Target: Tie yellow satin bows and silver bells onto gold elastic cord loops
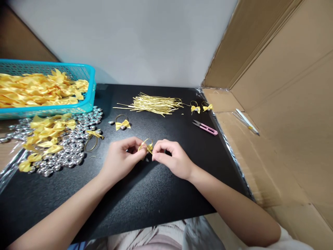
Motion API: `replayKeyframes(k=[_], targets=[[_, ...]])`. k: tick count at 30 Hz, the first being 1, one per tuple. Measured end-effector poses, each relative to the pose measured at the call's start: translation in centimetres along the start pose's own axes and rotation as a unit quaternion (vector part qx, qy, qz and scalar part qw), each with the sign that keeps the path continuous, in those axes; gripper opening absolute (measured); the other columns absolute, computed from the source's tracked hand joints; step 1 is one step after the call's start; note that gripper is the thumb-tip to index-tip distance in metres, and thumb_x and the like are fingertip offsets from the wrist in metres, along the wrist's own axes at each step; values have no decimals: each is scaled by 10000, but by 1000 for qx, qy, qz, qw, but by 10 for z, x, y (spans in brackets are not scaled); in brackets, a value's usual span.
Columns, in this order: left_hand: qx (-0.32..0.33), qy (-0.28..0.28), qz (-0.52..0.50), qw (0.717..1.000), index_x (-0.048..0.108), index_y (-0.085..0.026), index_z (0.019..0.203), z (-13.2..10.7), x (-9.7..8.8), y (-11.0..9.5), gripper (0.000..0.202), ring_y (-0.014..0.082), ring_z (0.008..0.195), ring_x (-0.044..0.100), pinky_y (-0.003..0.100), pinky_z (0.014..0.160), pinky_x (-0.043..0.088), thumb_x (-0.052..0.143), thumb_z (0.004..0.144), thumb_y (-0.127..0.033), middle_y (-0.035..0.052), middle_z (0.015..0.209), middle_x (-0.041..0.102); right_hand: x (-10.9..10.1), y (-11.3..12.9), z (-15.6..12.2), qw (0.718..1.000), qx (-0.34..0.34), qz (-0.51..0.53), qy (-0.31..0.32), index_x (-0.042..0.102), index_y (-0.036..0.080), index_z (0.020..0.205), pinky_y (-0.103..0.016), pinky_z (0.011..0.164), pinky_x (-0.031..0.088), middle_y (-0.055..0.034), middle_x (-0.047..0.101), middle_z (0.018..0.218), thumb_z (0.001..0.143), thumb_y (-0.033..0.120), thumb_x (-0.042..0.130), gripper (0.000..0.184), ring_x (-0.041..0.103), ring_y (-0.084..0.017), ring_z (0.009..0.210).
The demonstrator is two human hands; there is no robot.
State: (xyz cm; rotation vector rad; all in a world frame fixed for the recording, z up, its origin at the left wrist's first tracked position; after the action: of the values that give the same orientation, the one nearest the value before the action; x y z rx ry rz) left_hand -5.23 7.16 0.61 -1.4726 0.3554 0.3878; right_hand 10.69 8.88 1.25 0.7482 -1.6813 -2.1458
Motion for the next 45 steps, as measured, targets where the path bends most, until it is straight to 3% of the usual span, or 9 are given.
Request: replayKeyframes(k=[8,13,19,25,28,31,38,41,45], targets=[[-19,-12,16,1000,648,-148,644,4,-1,4,130,82,477,450,199,483,337,602,731,-233,-45,513,547,-10,12,-1,994,-10,110,19,560,180,584,-350,713,443,-51,546,798,808,344,591,279,508,-174,724],[-23,-7,15,1000,643,-147,639,4,-1,6,151,84,477,452,199,482,340,603,742,-251,-42,511,545,-19,15,-1,984,-20,175,-10,557,196,618,-360,702,439,-37,541,708,820,370,593,269,521,-185,706],[-13,13,-8,1000,655,-152,660,3,1,3,177,85,473,450,193,466,334,598,769,-280,-38,515,551,-38,14,-1,987,-31,146,-54,561,206,601,-377,723,458,-52,589,776,771,460,658,321,552,-201,752],[19,15,-13,1000,655,-151,650,-1,0,-6,197,77,473,423,187,471,332,590,780,-282,-42,503,528,-37,12,-2,988,-38,147,-4,566,201,612,-350,676,465,-16,617,657,818,399,656,300,563,-163,621],[27,15,-9,999,653,-152,643,-2,0,-7,195,74,471,416,186,469,327,592,780,-277,-46,500,518,-31,9,-1,996,5,83,9,547,198,618,-299,566,437,12,576,556,830,395,651,308,511,-133,516],[25,15,-10,1000,642,-155,632,-2,0,-7,188,72,465,413,186,466,323,593,775,-265,-50,496,514,-27,8,2,997,17,-76,-14,537,187,606,-258,543,404,26,562,541,812,273,656,253,500,-111,512],[-10,12,-16,1000,630,-156,617,-1,-2,-4,161,72,459,413,190,452,305,593,750,-240,-52,491,510,-28,-11,6,945,68,-319,-40,581,174,640,-242,535,350,30,577,585,802,170,622,168,484,-100,513],[-22,17,-30,999,626,-160,610,-1,-1,-3,149,74,462,414,190,450,303,590,735,-230,-52,494,509,-25,-5,4,915,0,-393,-93,618,181,750,-302,661,399,-7,651,721,780,158,643,45,571,-156,667],[-36,25,-55,998,624,-156,610,-1,1,-4,108,74,474,427,186,462,312,581,694,-209,-52,500,521,-8,17,-4,879,-179,-416,-147,621,207,779,-361,751,398,-20,683,776,767,170,648,47,589,-187,751]])
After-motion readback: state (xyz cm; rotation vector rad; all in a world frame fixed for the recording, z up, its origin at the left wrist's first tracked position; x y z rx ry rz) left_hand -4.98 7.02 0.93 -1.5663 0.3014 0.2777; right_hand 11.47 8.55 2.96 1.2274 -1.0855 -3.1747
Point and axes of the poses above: each hand's wrist, its own z-axis towards the middle knuckle, its own x-axis out of the palm, y = z × x, the point moved 4 cm from there along z, towards the middle knuckle
